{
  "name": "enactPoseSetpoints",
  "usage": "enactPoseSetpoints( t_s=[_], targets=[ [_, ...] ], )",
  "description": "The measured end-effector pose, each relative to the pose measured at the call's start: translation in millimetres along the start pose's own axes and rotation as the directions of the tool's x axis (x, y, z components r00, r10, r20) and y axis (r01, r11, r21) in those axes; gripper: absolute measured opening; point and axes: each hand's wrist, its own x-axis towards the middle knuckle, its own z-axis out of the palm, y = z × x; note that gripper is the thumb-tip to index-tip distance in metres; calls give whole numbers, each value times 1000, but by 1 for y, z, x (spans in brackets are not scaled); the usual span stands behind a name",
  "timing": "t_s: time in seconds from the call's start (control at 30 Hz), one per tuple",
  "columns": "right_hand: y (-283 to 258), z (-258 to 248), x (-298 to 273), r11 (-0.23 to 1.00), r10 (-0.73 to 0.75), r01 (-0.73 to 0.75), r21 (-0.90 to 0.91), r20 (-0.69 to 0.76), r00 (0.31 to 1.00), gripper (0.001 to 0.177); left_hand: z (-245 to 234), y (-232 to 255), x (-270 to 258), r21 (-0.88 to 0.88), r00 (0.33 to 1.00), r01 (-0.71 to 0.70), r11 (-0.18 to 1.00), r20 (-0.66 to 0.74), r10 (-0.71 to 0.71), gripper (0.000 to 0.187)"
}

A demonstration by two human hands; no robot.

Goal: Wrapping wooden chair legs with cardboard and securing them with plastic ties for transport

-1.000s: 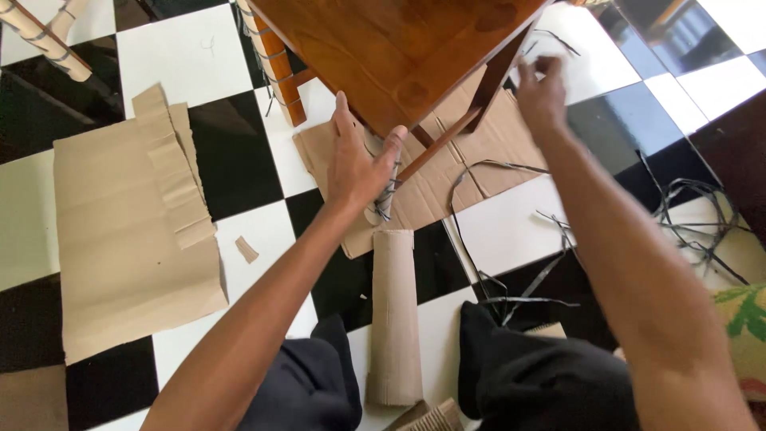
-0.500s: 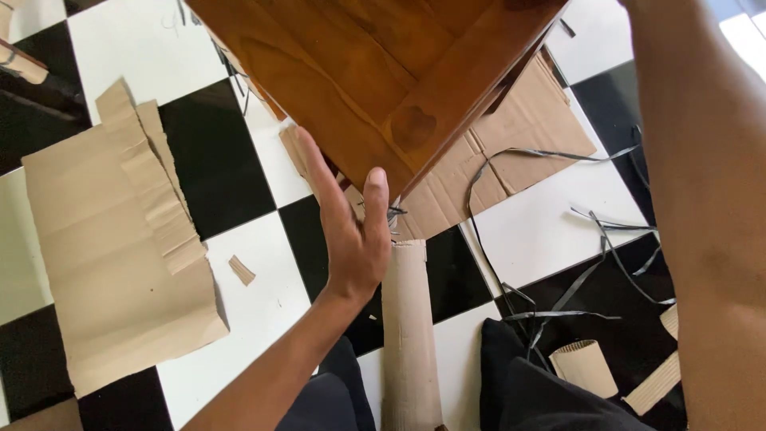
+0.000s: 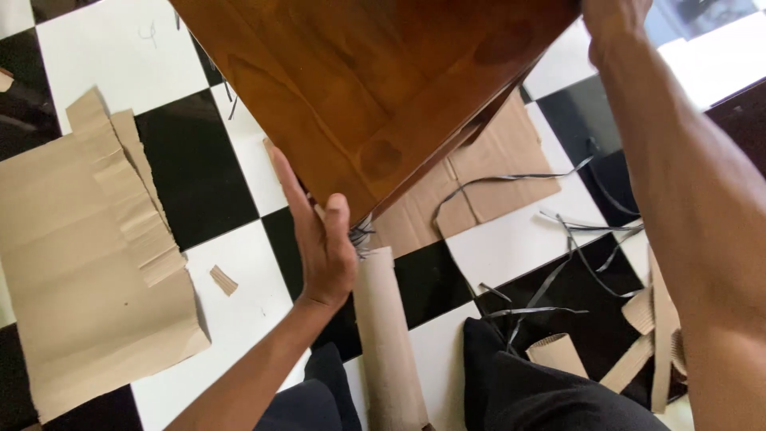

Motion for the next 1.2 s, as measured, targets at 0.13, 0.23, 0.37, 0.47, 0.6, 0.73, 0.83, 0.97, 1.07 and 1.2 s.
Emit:
enactPoseSetpoints(
  t_s=[0.13,0.23,0.37,0.47,0.6,0.73,0.83,0.97,1.07,1.2],
  targets=[
    [36,-6,10,1000,-19,19,11,-15,1000,30,-18,-1,1,61,1000,-27,998,4,27,75],
    [43,-12,-1,970,-242,236,-61,-98,965,27,-37,-13,0,-60,999,-36,998,34,38,67],
    [13,-18,-42,994,-104,107,12,-118,987,46,-66,-44,8,-107,994,-95,990,52,101,67],
    [-24,-26,-79,999,-44,46,13,-100,994,29,-92,-73,20,-107,977,-208,972,33,212,63],
    [-66,-36,-131,994,106,-106,-1,-49,993,26,-125,-101,38,-88,944,-327,941,-66,322,64],
    [-63,-43,-152,998,34,-35,-51,-28,999,26,-135,-68,41,41,957,-265,963,-113,268,49],
    [-58,-50,-157,996,-32,38,-82,68,997,28,-128,-56,37,271,889,-195,943,-356,287,44],
    [-63,-54,-151,996,-67,59,69,118,991,33,-92,20,26,612,700,-454,648,-205,684,37],
    [-64,-48,-149,981,-17,-22,190,200,980,40,-64,1,17,649,794,-489,582,56,605,57],
    [-48,-39,-142,964,89,-137,226,212,973,50,-59,-1,13,838,880,-445,315,346,325,76]
  ],
)
